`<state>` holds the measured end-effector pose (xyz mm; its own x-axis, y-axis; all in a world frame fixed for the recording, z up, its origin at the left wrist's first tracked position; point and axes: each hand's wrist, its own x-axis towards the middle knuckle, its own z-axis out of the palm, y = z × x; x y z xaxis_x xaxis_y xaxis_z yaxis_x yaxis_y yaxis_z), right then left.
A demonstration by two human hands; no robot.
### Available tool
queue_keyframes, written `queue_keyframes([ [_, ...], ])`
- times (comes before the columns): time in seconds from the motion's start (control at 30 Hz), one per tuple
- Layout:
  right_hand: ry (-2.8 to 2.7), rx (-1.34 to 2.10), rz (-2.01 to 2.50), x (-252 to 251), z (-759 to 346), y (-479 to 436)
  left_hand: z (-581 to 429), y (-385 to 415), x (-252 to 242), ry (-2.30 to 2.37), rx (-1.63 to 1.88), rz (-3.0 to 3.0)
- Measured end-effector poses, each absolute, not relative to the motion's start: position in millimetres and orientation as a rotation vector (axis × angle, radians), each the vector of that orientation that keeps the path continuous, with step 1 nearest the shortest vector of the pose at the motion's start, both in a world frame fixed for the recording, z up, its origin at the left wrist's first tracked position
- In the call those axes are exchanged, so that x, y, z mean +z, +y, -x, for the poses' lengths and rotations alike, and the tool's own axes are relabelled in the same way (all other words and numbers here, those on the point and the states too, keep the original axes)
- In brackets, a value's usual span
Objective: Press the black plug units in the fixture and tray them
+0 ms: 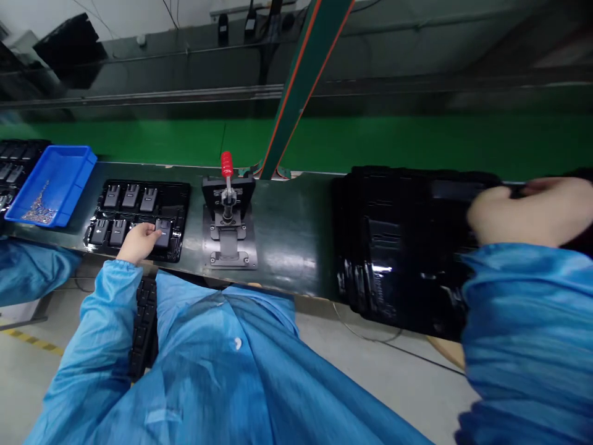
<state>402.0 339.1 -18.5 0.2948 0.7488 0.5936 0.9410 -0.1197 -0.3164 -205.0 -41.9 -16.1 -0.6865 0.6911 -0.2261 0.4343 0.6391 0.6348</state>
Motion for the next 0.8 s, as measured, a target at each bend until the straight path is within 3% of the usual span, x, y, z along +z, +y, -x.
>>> queue_keyframes([
  [0.23, -1.840, -0.299, 1.158, 26, -333, 183, 179, -48, -2, 2.093, 1.109, -0.584],
  [0.43, -2.185, 0.494, 0.532, -21, -237, 61, 101, -32, -4, 1.830, 1.183, -0.635],
  [0.6, -2.295, 0.720, 0.665, -70, -169, 40, 57, -13, -24, 1.792, 1.159, -0.650],
  [0.8, -2.335, 0.738, 0.760, -90, -148, 51, 43, 2, -44, 1.819, 1.156, -0.668],
])
